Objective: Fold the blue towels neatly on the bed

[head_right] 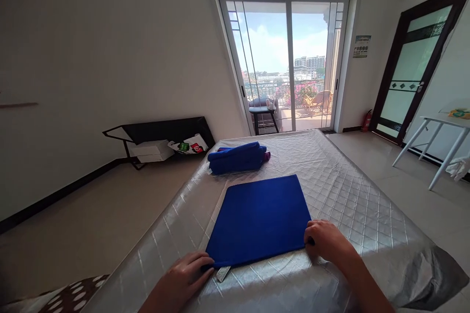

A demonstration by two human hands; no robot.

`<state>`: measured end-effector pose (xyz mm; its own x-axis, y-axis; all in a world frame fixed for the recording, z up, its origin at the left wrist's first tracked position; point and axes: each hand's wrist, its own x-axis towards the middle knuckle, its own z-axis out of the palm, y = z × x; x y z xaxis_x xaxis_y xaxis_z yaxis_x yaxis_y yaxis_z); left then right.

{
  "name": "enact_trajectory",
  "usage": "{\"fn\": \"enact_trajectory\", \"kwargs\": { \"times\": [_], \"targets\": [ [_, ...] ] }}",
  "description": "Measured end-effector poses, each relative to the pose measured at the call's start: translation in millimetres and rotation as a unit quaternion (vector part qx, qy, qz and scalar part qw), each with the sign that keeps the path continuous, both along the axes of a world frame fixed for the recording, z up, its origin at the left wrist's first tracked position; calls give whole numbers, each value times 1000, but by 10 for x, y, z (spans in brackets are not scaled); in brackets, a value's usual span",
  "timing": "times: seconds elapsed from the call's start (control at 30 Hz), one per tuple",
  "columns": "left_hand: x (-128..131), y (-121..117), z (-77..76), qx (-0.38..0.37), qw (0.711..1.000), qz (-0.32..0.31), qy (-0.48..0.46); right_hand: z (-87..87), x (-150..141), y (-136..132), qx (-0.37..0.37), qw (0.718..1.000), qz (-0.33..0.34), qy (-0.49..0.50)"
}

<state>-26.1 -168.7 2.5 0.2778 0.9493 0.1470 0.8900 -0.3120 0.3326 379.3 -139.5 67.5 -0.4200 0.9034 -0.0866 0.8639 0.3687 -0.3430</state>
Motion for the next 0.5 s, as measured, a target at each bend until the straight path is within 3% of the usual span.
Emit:
{"fn": "enact_trajectory", "kwargs": {
  "times": [0.17,0.3,0.4,0.5],
  "targets": [
    [1,26,-81,87,995,-31,42,27,-14,2,27,999,7,-19],
    [-5,44,-89,202,978,-39,44,123,42,-22,80,997,-3,9],
    [19,15,25,274,960,-48,34,178,126,-54,150,988,4,34],
    [80,-72,219,287,955,-68,10,213,236,-107,221,974,5,51]
  ]
}}
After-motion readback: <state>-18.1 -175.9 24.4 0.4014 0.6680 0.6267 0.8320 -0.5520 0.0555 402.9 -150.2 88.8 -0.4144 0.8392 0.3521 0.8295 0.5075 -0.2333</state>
